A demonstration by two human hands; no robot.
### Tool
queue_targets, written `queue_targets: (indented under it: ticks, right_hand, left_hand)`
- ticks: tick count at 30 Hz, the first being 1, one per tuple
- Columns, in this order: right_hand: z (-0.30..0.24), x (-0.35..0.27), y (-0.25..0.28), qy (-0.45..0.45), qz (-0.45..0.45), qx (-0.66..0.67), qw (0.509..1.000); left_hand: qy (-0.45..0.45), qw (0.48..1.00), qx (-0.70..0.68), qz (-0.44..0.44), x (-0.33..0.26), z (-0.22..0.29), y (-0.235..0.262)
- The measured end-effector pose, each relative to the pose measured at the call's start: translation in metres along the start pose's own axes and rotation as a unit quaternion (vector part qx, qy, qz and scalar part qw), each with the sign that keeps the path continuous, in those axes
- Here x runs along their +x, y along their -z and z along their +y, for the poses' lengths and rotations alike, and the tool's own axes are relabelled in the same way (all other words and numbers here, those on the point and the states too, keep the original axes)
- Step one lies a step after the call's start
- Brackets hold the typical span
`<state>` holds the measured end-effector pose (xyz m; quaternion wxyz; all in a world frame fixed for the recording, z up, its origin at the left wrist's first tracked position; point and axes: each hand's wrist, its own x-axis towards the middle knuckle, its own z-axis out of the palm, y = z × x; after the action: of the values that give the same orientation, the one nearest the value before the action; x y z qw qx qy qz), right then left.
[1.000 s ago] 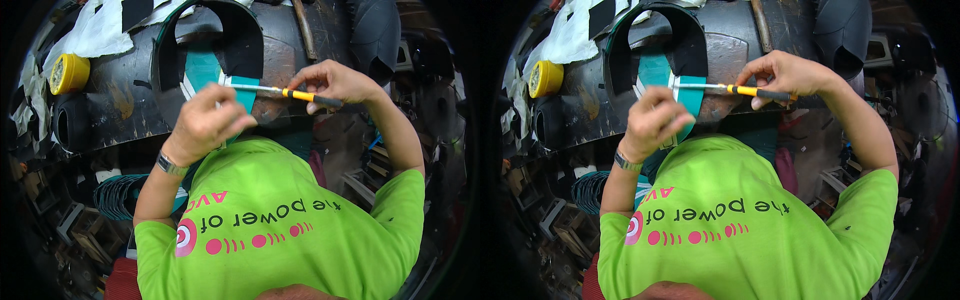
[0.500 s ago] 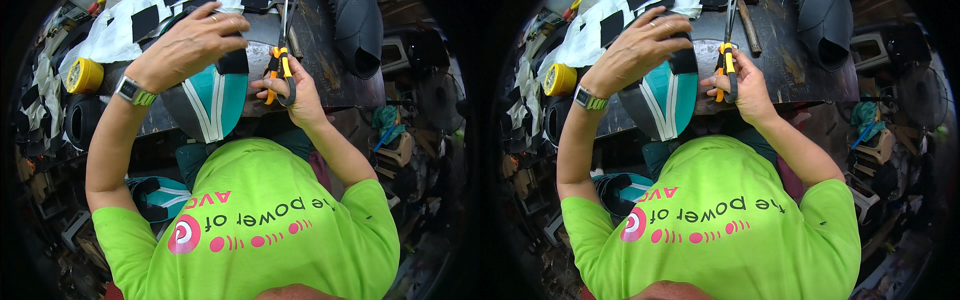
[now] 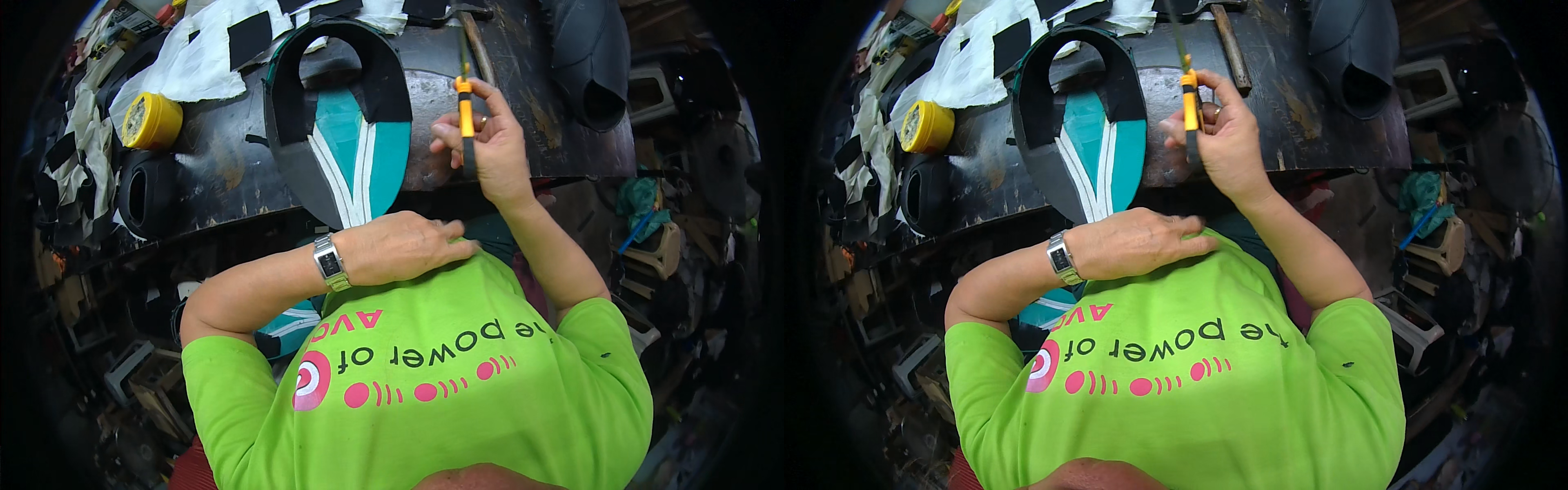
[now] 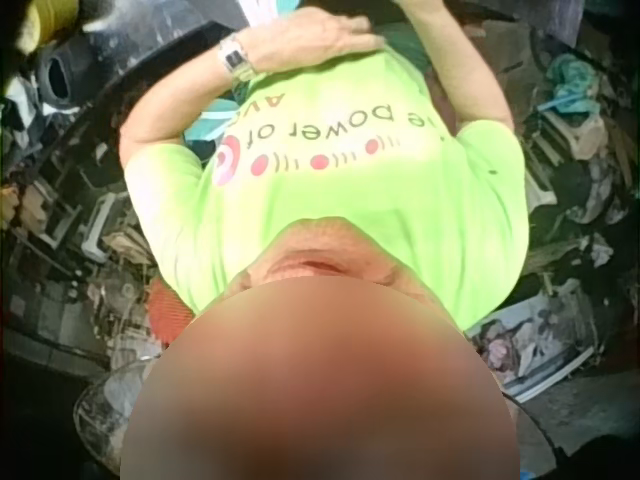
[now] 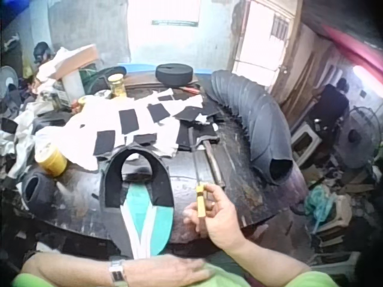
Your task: The person repeatedly places white fabric and black foam padding inside a teal helmet, trims the edges with scissors, and uses a hammer to press the padding into place. The person flips the helmet to access different areas and continues trimming and tucking the materials.
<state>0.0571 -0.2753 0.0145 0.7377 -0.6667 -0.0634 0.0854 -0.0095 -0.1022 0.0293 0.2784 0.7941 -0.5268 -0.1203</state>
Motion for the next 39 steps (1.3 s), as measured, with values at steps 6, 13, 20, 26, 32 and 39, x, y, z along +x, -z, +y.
queue_targets:
  ticks: [6,13,20,26,32,39]
  right_hand:
    - [0.017,0.001,-0.028,0.005,-0.035,-0.084,0.996]
    - [0.007,0.037,0.001,0.051,-0.031,0.051,0.997]
    - [0.007,0.059,0.03,0.014,-0.04,0.082,0.996]
    - [0.022,0.064,0.02,0.037,0.0,0.052,0.998]
    - [0.02,0.075,0.011,0.06,0.026,-0.102,0.993]
    - [0.026,0.08,0.007,0.11,0.053,-0.221,0.968]
  left_hand:
    - [0.071,0.996,0.045,-0.016,-0.016,0.01,0.035]
    - [0.082,0.908,0.37,0.179,-0.021,-0.069,0.11]
    - [0.123,0.916,0.321,0.205,0.015,-0.112,0.109]
    - [0.034,0.905,0.397,0.148,0.018,-0.127,0.115]
    - [0.003,0.927,0.351,0.134,0.015,-0.117,0.121]
    - [0.191,0.964,0.177,-0.045,0.006,-0.113,0.123]
